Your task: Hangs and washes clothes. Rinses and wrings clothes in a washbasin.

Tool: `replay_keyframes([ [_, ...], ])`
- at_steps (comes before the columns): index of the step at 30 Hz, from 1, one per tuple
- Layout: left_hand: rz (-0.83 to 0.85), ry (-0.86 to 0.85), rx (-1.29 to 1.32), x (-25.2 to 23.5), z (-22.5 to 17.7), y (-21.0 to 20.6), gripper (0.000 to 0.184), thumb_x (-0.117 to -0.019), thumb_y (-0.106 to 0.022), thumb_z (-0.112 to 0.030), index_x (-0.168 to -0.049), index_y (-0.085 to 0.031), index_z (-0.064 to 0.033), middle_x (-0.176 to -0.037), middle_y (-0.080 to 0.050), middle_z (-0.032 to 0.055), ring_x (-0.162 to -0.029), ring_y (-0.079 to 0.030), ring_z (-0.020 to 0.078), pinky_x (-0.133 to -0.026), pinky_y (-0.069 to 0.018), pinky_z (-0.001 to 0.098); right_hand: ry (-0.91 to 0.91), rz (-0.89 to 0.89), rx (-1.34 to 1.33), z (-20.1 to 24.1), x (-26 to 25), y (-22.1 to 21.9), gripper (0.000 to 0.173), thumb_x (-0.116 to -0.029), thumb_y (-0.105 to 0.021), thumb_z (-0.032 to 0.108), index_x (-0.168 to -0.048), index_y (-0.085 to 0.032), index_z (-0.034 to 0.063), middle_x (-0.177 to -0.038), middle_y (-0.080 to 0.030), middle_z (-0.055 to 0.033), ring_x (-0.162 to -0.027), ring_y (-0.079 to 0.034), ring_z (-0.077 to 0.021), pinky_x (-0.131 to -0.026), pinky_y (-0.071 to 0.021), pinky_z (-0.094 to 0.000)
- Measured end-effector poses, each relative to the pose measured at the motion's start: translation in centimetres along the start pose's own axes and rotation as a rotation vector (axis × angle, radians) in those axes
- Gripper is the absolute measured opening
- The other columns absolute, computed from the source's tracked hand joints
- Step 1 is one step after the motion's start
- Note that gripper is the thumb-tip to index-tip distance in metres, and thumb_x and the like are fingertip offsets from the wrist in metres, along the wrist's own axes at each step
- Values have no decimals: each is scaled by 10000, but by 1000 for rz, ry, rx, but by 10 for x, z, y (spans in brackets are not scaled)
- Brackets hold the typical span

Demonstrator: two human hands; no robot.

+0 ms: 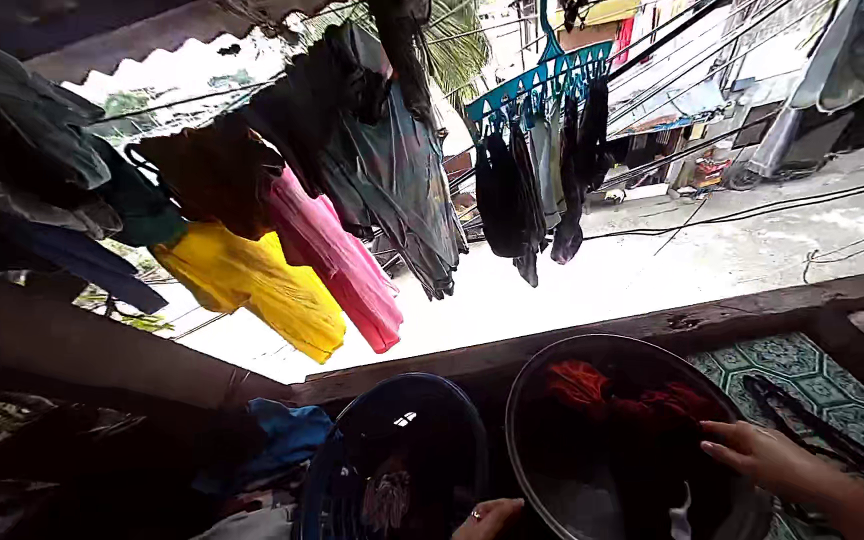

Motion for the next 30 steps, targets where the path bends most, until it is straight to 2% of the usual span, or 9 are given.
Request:
replay_keyframes([
  [6,40,56,-84,4,2,-19,385,-967,-639,-94,-1347,-647,-37,-1300,-664,171,-1005,-714,258,-825,-604,416,5,65,-59,25,-8,-23,597,-1026,-622,315,-1522,-469,21,-1503,-474,-297,-1418,-441,-434,-1183,-326,-570],
  [11,16,-57,-120,-33,10,-46,366,-946,-643,-142,-1303,-686,-78,-1251,-692,120,-987,-710,199,-782,-596,341,-101,154,106,63,-25,-67,986,-839,-838,428,-1637,-283,267,-1668,-9,-338,-1461,-149,-647,-1057,-231,-835],
  [14,101,-48,-210,-70,8,-64,369,-978,-623,-176,-1334,-667,-88,-1349,-650,123,-1185,-647,248,-947,-545,397,-129,234,274,74,-31,-109,947,-773,-888,356,-1570,-426,139,-1653,122,-351,-1461,7,-680,-1023,-157,-897],
  [16,204,32,-297,-94,10,-78,402,-991,-618,-195,-1378,-636,-87,-1423,-594,153,-1322,-557,295,-1111,-441,437,-178,285,401,81,-31,-123,738,-886,-768,140,-1528,-435,-8,-1630,63,-407,-1461,-35,-679,-1059,-194,-849],
  [17,274,93,-353,-105,12,-84,433,-997,-615,-210,-1414,-606,-96,-1465,-552,166,-1371,-508,313,-1159,-389,445,-182,305,487,86,-29,-126,593,-967,-632,66,-1505,-420,-65,-1609,-24,-439,-1450,-139,-668,-1054,-290,-789],
  [20,436,259,-497,-124,24,-102,548,-995,-641,-257,-1506,-503,-118,-1558,-431,198,-1424,-435,364,-1174,-365,485,-142,317,555,94,-21,-122,416,-1014,-470,-28,-1417,-458,-132,-1522,-284,-442,-1392,-364,-592,-1020,-432,-663],
  [23,335,282,-506,-139,22,-109,669,-981,-661,-236,-1571,-385,-88,-1623,-301,241,-1434,-411,419,-1129,-420,525,5,324,432,89,-16,-116,352,-996,-486,-40,-1331,-554,-126,-1432,-459,-388,-1376,-417,-540,-1059,-387,-673],
  [26,71,59,-551,-163,16,-107,735,-965,-676,-211,-1592,-327,-50,-1630,-269,275,-1445,-396,439,-1101,-446,532,147,395,350,81,-7,-128,274,-940,-594,-16,-1195,-642,-103,-1316,-579,-341,-1298,-499,-526,-1014,-407,-695],
  [30,120,-60,-678,-202,1,-105,845,-896,-775,-199,-1615,-332,-234,-1699,-111,207,-1533,-196,458,-1098,-360,681,256,527,267,81,0,-145,259,-883,-683,34,-1132,-704,-35,-1205,-661,-290,-1197,-589,-500,-971,-443,-711],
])
Point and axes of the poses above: each hand's wrist, its own x-axis away from the middle knuckle, its own y-axis out of the back of the hand, z = x × y, the point moved 4 cm from there along -x, towards the middle knuckle
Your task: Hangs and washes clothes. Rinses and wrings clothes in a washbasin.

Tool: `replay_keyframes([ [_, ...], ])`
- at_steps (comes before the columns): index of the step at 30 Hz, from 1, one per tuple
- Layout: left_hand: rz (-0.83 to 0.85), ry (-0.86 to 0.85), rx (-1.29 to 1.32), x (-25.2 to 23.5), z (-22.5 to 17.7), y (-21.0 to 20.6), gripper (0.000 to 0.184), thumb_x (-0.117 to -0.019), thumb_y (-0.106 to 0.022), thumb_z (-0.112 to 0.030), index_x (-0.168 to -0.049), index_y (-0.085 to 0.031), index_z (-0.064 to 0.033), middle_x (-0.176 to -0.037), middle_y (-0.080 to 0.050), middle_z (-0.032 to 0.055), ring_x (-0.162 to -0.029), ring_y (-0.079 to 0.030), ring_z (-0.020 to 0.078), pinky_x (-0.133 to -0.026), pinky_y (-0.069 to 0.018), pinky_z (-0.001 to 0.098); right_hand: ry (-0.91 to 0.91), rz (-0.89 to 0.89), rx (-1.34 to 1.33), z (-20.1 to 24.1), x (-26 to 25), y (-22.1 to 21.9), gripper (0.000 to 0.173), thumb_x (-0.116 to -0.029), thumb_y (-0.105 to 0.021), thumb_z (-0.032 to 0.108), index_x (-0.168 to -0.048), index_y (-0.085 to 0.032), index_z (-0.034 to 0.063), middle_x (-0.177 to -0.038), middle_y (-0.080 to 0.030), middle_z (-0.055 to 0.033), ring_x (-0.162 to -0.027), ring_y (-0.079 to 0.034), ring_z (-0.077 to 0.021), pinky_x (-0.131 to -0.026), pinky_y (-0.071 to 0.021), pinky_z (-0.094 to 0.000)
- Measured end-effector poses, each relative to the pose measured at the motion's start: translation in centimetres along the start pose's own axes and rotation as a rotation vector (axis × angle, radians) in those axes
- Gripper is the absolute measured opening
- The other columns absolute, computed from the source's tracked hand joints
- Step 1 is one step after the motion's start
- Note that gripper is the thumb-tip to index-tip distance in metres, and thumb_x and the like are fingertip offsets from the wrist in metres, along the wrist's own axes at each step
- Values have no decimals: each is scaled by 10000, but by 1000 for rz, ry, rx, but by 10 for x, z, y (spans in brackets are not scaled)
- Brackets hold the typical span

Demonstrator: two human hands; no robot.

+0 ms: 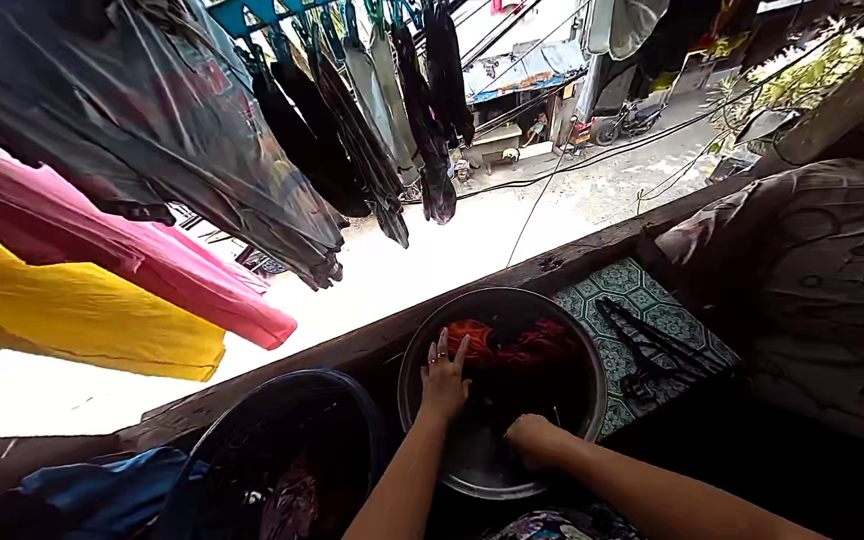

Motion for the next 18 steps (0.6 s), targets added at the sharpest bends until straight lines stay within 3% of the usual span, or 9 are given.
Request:
replay_keyframes([
  [1,98,32,-32,-7,0,-1,862,-898,-775,-199,-1621,-309,-263,-1712,-48,178,-1537,-176,458,-1089,-369,686,32,14,-33,2,-1,-2,253,-887,-681,39,-1132,-716,-16,-1184,-674,-278,-1183,-602,-489,-970,-448,-706],
  [2,174,67,-44,-14,1,-4,862,-901,-770,-190,-1621,-301,-253,-1713,-35,174,-1513,-240,462,-1068,-410,667,60,26,-60,3,-1,-3,253,-894,-675,45,-1138,-724,1,-1176,-682,-264,-1180,-608,-475,-978,-449,-696],
  [4,215,102,-8,-21,8,-12,777,-882,-757,-109,-1566,-390,-138,-1658,-190,244,-1361,-476,465,-1030,-497,576,96,52,-100,2,0,-2,263,-914,-666,71,-1167,-729,32,-1181,-692,-240,-1181,-622,-443,-993,-455,-670],
  [5,235,103,-2,-22,8,-14,727,-859,-734,-43,-1523,-440,-84,-1608,-276,273,-1301,-529,461,-1023,-506,554,111,60,-141,-1,3,-1,277,-936,-661,89,-1203,-722,46,-1192,-695,-230,-1181,-630,-423,-1004,-459,-650],
  [8,389,41,-37,-10,0,-18,627,-812,-699,4,-1419,-550,-48,-1475,-473,264,-1296,-547,415,-1057,-480,548,143,1,-335,-19,14,19,345,-1003,-644,169,-1338,-661,87,-1184,-711,-210,-1115,-678,-371,-1006,-485,-600],
  [11,573,-100,-87,23,-12,-28,524,-797,-709,-18,-1313,-616,-21,-1386,-561,242,-1319,-522,405,-1080,-438,573,93,-294,-328,-43,24,66,284,-1011,-578,121,-1254,-694,32,-1137,-719,-203,-1089,-685,-352,-1012,-498,-556],
  [14,725,-139,-67,50,-18,-43,444,-800,-722,-50,-1234,-640,-1,-1285,-628,232,-1249,-574,415,-1014,-464,621,-14,-623,-300,-55,22,119,257,-999,-591,57,-1228,-694,2,-1171,-687,-216,-1146,-645,-364,-1038,-489,-529],
  [16,808,-98,49,61,-19,-55,481,-797,-760,-91,-1246,-625,19,-1212,-652,258,-1165,-612,431,-958,-472,644,-107,-713,-265,-61,7,146,313,-999,-612,87,-1302,-671,35,-1280,-647,-215,-1240,-590,-386,-1065,-464,-551],
  [18,839,-49,64,69,-20,-65,591,-802,-777,-153,-1336,-560,-21,-1248,-642,254,-1191,-609,437,-960,-474,663,-216,-725,-202,-69,-15,155,398,-979,-680,174,-1365,-638,86,-1363,-607,-206,-1293,-544,-413,-1041,-443,-617],
])
Point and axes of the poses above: each hand's wrist, its own x-axis away from the middle knuckle, its own y-axis out of the back of the hand, z = x × y, the point moved 4 cm from there along -x, towards the middle knuckle
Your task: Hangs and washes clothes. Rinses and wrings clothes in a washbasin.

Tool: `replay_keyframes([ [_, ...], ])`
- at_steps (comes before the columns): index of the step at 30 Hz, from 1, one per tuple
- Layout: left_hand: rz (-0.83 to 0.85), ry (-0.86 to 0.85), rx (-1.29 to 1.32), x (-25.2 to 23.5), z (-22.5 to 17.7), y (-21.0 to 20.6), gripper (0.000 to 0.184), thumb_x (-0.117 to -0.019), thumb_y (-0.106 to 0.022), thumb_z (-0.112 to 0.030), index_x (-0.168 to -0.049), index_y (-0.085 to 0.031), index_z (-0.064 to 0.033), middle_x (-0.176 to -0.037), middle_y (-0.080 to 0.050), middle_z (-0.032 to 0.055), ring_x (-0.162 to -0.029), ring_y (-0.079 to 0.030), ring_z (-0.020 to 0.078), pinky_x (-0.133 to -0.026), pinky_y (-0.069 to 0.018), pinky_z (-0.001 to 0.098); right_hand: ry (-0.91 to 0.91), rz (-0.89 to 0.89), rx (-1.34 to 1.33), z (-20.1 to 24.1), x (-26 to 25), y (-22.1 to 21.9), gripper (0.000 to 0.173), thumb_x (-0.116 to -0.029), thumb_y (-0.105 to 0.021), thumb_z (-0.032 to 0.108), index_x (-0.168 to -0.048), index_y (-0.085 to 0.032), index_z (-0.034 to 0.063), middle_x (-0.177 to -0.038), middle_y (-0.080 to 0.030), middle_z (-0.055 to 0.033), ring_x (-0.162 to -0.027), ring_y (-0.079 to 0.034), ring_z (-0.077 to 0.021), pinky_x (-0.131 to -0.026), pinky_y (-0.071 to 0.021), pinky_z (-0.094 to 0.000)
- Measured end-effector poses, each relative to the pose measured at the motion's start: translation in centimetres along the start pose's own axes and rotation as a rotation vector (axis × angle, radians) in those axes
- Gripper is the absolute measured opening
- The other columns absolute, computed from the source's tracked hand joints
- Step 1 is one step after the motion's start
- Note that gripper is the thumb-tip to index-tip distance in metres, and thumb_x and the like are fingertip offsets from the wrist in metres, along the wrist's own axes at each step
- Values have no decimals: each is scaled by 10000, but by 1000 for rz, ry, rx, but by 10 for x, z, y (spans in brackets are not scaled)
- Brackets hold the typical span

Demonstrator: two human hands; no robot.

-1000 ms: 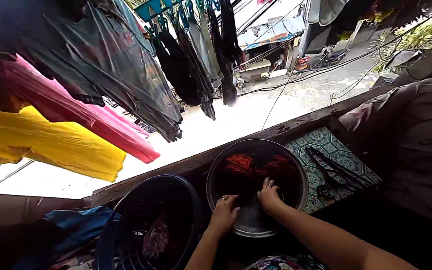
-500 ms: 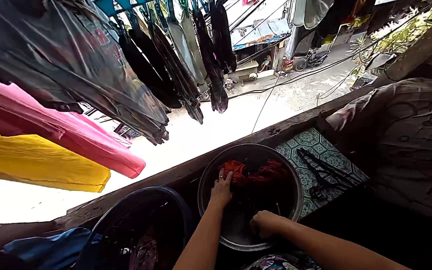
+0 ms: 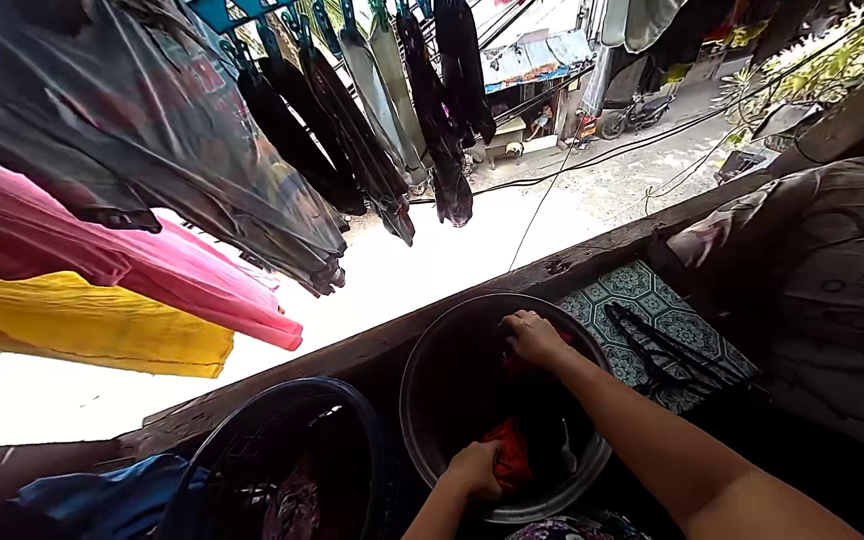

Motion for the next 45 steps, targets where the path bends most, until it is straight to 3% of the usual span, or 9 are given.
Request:
replay_keyframes([
  [6,-186,8,152,6,20,41,687,-845,-795,-472,-1380,-586,-96,-1357,-598,209,-1283,-562,373,-1075,-440,583,-198,258,149,-16,-2,-35,798,-868,-765,260,-1570,-395,169,-1258,-656,-264,-1203,-603,-459,-1047,-399,-673],
  [15,-772,-93,562,-23,32,97,554,-939,-498,10,-1488,-484,-60,-1467,-541,169,-1352,-523,291,-1131,-416,453,398,395,202,25,104,-67,473,-847,-734,67,-1300,-603,38,-1079,-687,-263,-1033,-658,-458,-1017,-397,-677],
  [18,-596,-254,797,-34,26,88,449,-1048,-426,-206,-1465,-509,-62,-1424,-576,169,-1319,-548,258,-1112,-421,456,416,434,125,39,128,-75,439,-881,-694,63,-1305,-584,37,-1088,-677,-265,-1035,-656,-457,-977,-436,-662],
  [21,-362,-83,364,-37,19,67,577,-948,-636,-539,-1378,-633,-153,-1444,-558,155,-1357,-499,327,-1141,-375,529,469,559,100,55,146,-85,422,-918,-653,30,-1330,-566,23,-1093,-661,-292,-1040,-646,-480,-931,-458,-665],
  [24,-264,115,109,-32,13,52,470,-907,-711,-359,-1319,-651,-142,-1427,-539,190,-1339,-487,413,-1076,-422,600,487,754,-30,66,135,-64,552,-936,-685,78,-1469,-549,130,-1184,-672,-268,-1122,-639,-459,-963,-476,-664],
  [28,-276,219,101,-22,10,41,472,-914,-697,-272,-1334,-627,-69,-1425,-539,222,-1358,-474,420,-1100,-411,576,213,268,-270,23,45,-6,255,-975,-573,-22,-1180,-717,23,-1092,-720,-193,-1020,-693,-336,-930,-545,-523],
  [33,-309,293,138,-6,5,27,485,-917,-672,-255,-1368,-592,-98,-1422,-526,222,-1342,-495,406,-1066,-460,550,-360,355,-58,-61,1,-55,802,-927,-756,396,-1532,-406,2,-1440,-544,-272,-1372,-500,-424,-1137,-381,-616],
  [36,-352,286,195,3,7,24,452,-909,-678,-236,-1341,-604,-127,-1419,-520,211,-1317,-518,386,-1042,-478,538,-438,440,-186,-60,10,-70,834,-896,-785,344,-1538,-385,-6,-1443,-543,-267,-1371,-506,-401,-1150,-376,-580],
  [45,-636,46,480,38,28,45,537,-906,-739,-246,-1401,-588,-105,-1419,-539,203,-1301,-537,313,-1094,-438,434,9,333,-438,-20,27,-14,471,-818,-812,48,-1261,-652,43,-1093,-704,-197,-1028,-677,-328,-924,-525,-567],
])
Point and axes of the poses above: each hand's wrist, its own x-axis away from the middle knuckle, its own y-axis out of the back of the hand, z = x × y, the point moved 4 cm from there along -x, towards the middle knuckle
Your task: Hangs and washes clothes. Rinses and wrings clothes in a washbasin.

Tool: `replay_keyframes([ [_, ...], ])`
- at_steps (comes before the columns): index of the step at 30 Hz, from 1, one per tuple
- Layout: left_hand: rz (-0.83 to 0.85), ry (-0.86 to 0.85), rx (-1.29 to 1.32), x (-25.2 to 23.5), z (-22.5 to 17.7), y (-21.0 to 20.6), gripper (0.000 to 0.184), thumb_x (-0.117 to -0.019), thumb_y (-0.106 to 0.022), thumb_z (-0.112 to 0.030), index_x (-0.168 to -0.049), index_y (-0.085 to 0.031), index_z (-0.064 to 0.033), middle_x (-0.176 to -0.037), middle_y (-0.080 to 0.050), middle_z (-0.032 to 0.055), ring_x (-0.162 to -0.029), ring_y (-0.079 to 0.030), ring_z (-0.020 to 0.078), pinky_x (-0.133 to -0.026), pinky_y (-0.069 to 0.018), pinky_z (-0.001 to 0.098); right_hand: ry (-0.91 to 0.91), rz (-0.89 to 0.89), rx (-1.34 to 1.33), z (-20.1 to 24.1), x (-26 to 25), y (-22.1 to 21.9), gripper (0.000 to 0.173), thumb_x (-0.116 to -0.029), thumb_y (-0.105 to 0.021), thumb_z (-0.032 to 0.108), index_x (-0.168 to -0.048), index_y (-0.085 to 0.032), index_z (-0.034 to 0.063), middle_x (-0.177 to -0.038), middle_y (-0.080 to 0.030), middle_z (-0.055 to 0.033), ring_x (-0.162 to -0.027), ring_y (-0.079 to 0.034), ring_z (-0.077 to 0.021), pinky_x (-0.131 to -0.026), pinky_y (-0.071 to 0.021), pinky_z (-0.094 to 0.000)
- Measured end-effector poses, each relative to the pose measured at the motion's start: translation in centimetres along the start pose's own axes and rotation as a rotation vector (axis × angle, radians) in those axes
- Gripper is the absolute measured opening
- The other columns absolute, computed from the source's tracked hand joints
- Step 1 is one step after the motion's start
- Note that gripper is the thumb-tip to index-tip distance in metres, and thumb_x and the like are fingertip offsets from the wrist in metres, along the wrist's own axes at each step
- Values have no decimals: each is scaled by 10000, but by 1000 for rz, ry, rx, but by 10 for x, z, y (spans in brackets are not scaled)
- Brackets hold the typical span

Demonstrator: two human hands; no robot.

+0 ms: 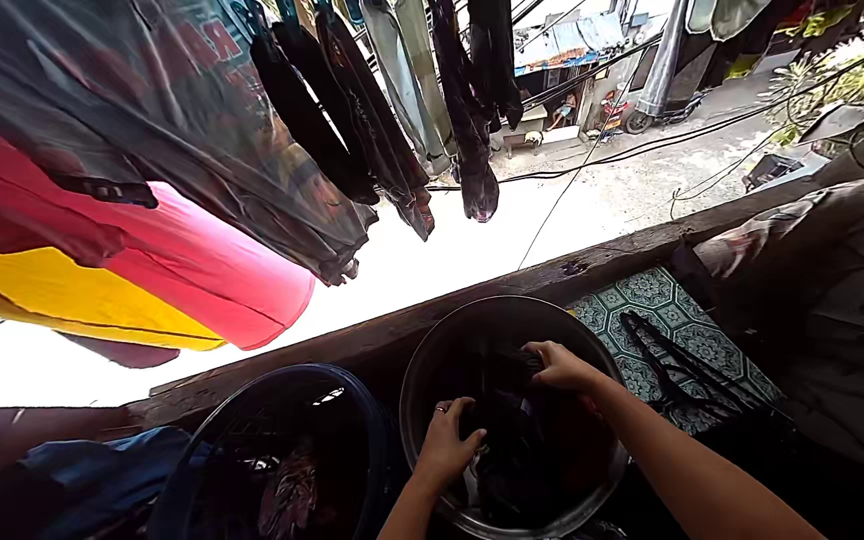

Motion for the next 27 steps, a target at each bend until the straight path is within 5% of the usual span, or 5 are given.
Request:
replay_keyframes([
  [9,-152,-158,101,-16,-50,45,1189,-693,-932,-373,-1629,-234,-145,-1562,-422,168,-1422,-431,305,-1147,-385,496,452,-145,-59,106,51,44,510,-696,-785,-10,-1195,-690,37,-998,-744,-78,-887,-709,-154,-803,-594,-402],
  [13,-234,-290,175,-14,-77,54,1342,-613,-974,-355,-1652,-150,-151,-1630,-308,177,-1478,-351,316,-1155,-372,524,723,-199,-264,149,68,62,499,-647,-681,-105,-1135,-692,-4,-1027,-747,-6,-912,-692,-17,-820,-594,-212],
  [18,-452,-600,274,-4,-114,77,1111,-699,-943,-255,-1586,-298,-74,-1411,-571,180,-1252,-601,257,-1051,-503,476,1090,-221,-373,193,82,79,416,-661,-709,-75,-1047,-687,78,-991,-719,80,-899,-672,14,-796,-592,-192],
  [22,-423,-781,581,8,-137,100,630,-723,-893,-77,-1285,-608,-81,-1074,-716,-1,-966,-684,51,-864,-590,272,1232,-324,-259,227,106,90,415,-702,-787,86,-1089,-646,136,-1025,-675,137,-936,-635,60,-819,-564,-149],
  [27,-397,-860,779,25,-182,144,587,-755,-766,78,-1304,-571,0,-1117,-702,-31,-1015,-670,14,-915,-582,232,1208,-426,-140,257,135,112,681,-727,-810,87,-1331,-503,17,-1142,-683,114,-1001,-662,47,-881,-588,-169],
])
Point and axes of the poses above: each hand's wrist, its own x-axis away from the middle knuckle, its own y-axis out of the back of the hand, z = x × y, the point moved 4 cm from there along -x, towards the middle knuckle
